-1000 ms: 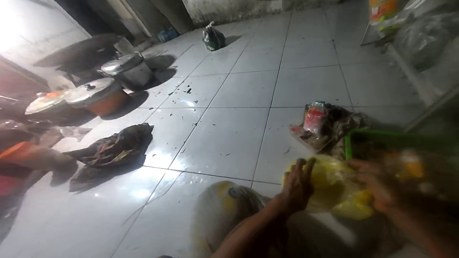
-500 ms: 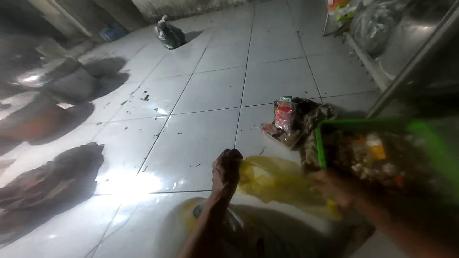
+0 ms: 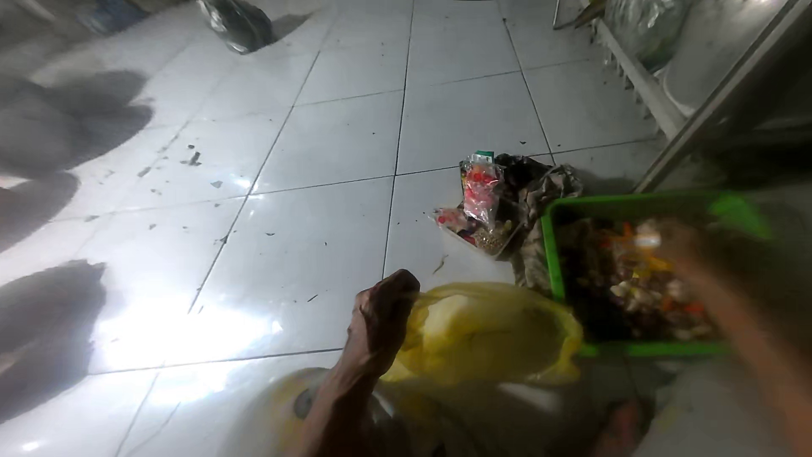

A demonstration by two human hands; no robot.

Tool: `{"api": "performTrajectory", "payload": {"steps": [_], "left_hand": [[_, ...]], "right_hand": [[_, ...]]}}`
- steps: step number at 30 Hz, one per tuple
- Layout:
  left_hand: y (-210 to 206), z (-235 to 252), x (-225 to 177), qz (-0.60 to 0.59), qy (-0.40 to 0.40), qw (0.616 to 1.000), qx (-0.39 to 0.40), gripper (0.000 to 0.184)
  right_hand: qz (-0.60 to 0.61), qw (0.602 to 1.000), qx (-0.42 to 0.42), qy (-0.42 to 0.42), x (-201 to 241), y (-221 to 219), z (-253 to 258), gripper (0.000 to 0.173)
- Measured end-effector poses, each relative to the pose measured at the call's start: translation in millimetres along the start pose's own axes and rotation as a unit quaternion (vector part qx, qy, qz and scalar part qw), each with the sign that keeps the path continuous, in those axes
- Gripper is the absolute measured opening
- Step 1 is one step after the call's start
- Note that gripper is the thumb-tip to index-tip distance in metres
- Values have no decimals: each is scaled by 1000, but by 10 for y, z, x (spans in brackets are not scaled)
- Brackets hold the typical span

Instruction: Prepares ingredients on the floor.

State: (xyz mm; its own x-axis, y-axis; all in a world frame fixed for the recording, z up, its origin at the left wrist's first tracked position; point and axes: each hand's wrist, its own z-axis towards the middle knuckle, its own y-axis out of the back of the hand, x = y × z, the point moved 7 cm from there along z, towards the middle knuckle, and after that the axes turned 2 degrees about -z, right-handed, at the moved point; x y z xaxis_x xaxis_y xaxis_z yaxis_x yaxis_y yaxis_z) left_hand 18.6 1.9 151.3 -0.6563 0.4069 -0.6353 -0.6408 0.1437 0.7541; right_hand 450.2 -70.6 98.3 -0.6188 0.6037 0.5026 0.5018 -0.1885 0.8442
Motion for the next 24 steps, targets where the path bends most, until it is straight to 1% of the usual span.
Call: {"api": "performTrajectory", "payload": {"steps": [2,4,7,9,10,13,14,16,17,18,19,21,22,23,24], "left_hand": [[3,26,3,8,4,1000,2,10],[13,46,47,15,11,1000,6,10],[4,53,189,38,11,999,12,8],[-14,70,264,44,23,998,24,8],[-26,79,293,43,26,998,29,8],[-60,91,356,31,41,998,41,8],[-70,95,354,29,47,997,48,9],[-92,108,362,40,53,996,58,10],[-104,113,380,49,56,995,62,10],[-114,115,399,57,57,995,65,10],[-124,118,421,65,60,994,68,9],[-145,131,445,82,58,992,69,8],[-156,141,452,87,60,992,72,8],[-169,150,471,92,63,991,74,8],[-183,154,493,94,66,990,77,9]], "right_hand": [[-38,999,27,-3,160,-98,-54,42],[-64,997,40,16,330,-158,-60,34],[-11,998,29,50,481,-112,-54,27],[49,995,-15,89,415,6,-8,27],[66,991,-52,107,329,106,37,27],[108,977,-142,121,80,450,84,29],[144,966,-165,135,14,538,90,29],[233,942,-174,167,-113,658,159,28],[254,937,-167,173,-162,687,201,29],[250,940,-160,170,-205,691,245,30],[226,952,-142,151,-226,660,267,32],[150,983,-65,86,-224,462,272,32],[105,993,-15,56,-147,305,222,31],[64,996,46,30,-27,132,147,32],[34,994,105,15,59,-56,95,39]]}}
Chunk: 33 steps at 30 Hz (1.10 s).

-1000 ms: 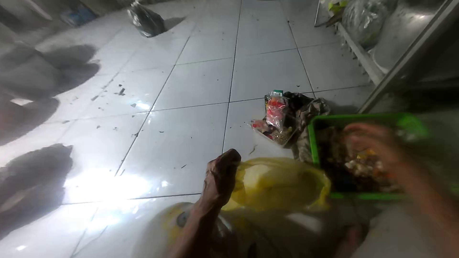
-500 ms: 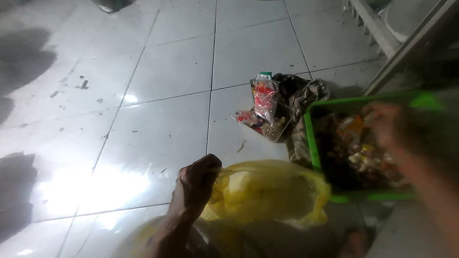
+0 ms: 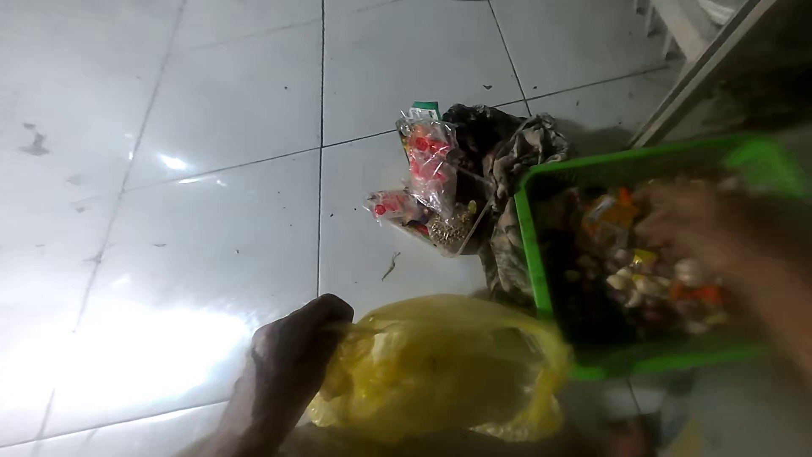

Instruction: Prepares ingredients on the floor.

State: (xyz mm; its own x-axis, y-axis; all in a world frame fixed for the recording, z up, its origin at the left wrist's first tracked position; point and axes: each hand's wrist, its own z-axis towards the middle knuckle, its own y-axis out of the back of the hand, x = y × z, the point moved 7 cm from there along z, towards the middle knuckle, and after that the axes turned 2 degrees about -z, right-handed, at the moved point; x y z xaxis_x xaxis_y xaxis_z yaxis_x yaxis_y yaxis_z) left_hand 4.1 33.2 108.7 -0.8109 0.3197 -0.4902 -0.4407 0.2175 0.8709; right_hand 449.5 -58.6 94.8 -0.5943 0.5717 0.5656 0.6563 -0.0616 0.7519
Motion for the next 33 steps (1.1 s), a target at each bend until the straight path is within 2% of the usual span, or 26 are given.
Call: {"api": "performTrajectory", "payload": {"steps": [2,3,5,7,9,11,13,15,20,25,28,30,33], "left_hand": [[-30,7,31,2,5,1000,10,9],[-40,6,42,3,-1,1000,15,9],[-51,-8,75,5,-20,1000,17,12],[-45,-11,90,6,-20,1000,20,13],[-42,-9,109,10,-19,1000,20,12],[-52,-6,127,10,-20,999,24,12],[-66,-8,163,16,-17,999,29,14],[-67,-15,195,15,-3,999,37,13],[-47,-13,184,14,20,998,51,13],[-47,8,135,4,42,995,89,13],[-40,18,83,2,14,996,89,14],[-47,23,67,6,11,995,96,15],[-61,28,53,0,14,995,104,16]], "right_hand": [[5,997,70,22,119,-246,-8,57],[49,995,72,48,194,-248,-17,59],[163,982,33,87,293,-86,-31,54],[205,970,-14,129,147,148,54,46],[148,980,-37,129,-114,299,121,34],[12,996,-41,73,-329,310,84,16],[-118,993,-19,6,-418,209,-12,14],[-174,985,6,-3,-430,98,-96,14],[-175,981,30,78,-353,85,-145,17],[-13,999,9,-28,-570,374,-97,23],[-57,996,-23,-61,-867,521,-13,22],[-81,992,-12,-95,-979,447,-17,19],[-132,990,12,-41,-705,206,-123,22]]}}
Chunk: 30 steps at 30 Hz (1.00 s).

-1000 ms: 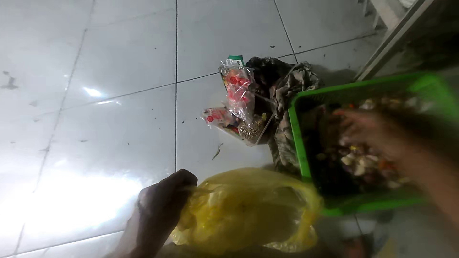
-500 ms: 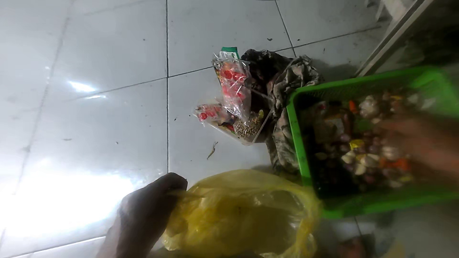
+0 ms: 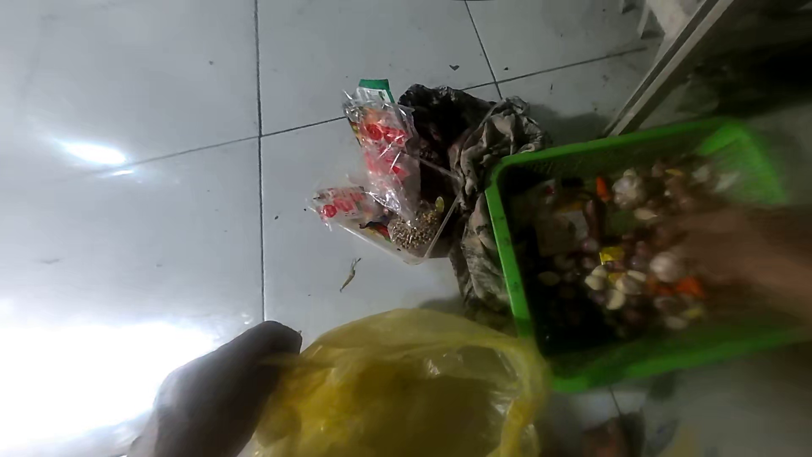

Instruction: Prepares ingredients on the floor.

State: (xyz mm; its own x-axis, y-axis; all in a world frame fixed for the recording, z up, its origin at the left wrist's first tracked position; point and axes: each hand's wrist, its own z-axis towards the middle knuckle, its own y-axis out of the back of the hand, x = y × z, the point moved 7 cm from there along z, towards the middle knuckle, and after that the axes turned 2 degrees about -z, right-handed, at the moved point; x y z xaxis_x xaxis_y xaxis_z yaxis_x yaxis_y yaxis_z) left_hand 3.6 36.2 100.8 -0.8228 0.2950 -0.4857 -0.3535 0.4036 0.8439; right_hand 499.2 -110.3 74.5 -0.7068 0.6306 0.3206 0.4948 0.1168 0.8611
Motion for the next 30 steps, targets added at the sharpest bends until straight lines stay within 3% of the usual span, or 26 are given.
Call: {"api": "performTrajectory", "payload": {"steps": [4,8,12,14,16,18,21,25,28,30], "left_hand": [[-4,7,6,-6,-13,1000,10,16],[-10,20,12,-15,-30,999,26,16],[-28,19,-15,-25,-33,999,31,18],[-15,12,16,-33,-47,998,24,18],[22,-19,4,-36,-52,998,8,16],[19,-45,-38,-37,-59,997,21,18],[0,-30,-21,-31,-71,996,39,19],[-12,-14,-52,-30,-69,996,46,18],[-15,-10,-108,-22,-28,998,46,18],[15,-35,-215,-9,7,1000,23,17]], "right_hand": [[-64,995,4,70,583,-62,-181,18],[-136,986,44,80,990,-218,-329,32],[-80,984,34,157,1099,-276,-386,28],[4,985,2,172,1037,-113,-342,28],[55,979,-82,178,857,182,-249,26],[90,980,-122,127,579,475,-179,23],[124,982,-132,55,-196,696,18,20],[122,984,-117,-53,-1040,568,172,18],[79,992,-97,-36,-813,446,68,17],[65,996,-39,-55,-517,372,2,17]]}}
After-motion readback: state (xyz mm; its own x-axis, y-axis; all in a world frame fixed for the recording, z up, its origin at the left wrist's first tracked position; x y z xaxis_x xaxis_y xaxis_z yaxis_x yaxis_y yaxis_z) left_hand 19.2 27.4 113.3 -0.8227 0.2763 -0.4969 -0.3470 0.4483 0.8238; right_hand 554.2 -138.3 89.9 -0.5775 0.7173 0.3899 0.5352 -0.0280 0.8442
